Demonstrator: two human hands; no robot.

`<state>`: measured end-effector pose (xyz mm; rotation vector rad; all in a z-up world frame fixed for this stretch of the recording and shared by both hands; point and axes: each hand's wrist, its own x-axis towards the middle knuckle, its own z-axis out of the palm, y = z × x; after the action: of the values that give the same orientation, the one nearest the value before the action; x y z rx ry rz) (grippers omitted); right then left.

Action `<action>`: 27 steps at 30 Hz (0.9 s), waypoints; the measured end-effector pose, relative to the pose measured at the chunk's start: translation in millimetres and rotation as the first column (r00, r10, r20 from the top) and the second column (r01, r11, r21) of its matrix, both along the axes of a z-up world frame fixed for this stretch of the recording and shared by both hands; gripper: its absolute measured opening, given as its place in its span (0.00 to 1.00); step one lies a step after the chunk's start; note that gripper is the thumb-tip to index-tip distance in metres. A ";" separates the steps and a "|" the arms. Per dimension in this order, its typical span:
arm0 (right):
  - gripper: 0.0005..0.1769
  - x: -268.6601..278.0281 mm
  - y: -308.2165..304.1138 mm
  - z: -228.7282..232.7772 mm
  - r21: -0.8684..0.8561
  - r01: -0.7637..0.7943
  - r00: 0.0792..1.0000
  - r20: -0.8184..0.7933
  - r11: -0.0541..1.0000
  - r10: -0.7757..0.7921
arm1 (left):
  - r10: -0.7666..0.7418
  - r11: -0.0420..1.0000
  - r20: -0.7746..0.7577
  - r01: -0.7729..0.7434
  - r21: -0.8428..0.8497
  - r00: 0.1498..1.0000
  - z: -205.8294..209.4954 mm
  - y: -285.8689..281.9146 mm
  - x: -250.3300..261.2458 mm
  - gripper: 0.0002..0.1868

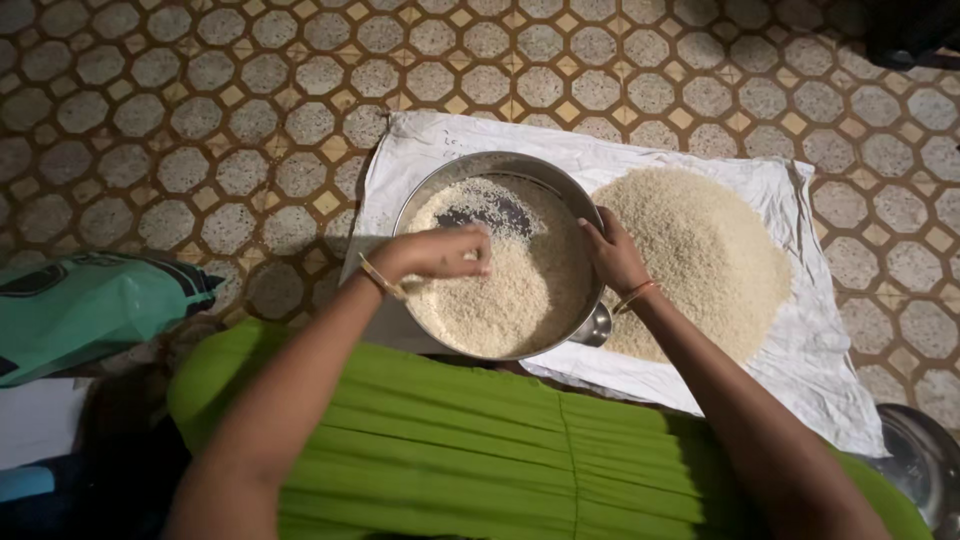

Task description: The person sits on the floor and sifts grains using a metal sieve over a cloth. They repeatedly scoop grains from a pile, place them in the sieve, and shake the sieve to separate finer particles, which fall onto the cloth below.

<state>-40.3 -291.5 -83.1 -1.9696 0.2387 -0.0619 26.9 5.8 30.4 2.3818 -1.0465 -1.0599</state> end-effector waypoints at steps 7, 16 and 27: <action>0.25 -2.1 3.4 9.4 -0.038 -0.003 1.000 0.027 0.999 0.004 | 0.057 0.998 0.154 -0.061 0.016 0.986 -5.4 -12.7 1.3 0.17; 0.25 -0.9 4.4 8.2 -0.034 0.008 1.000 0.023 0.999 -0.007 | 0.086 0.993 0.103 -0.077 -0.084 0.991 -14.3 -12.2 4.7 0.15; 0.25 0.0 1.5 -0.8 0.034 -0.009 1.000 0.010 0.999 0.008 | 0.111 0.959 0.071 -0.088 -0.269 0.991 -47.2 -36.5 26.3 0.15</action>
<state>-40.3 -290.1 -83.8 -1.9361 0.2233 -0.0618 53.2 -30.8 -16.9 2.2511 -1.0142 -0.7372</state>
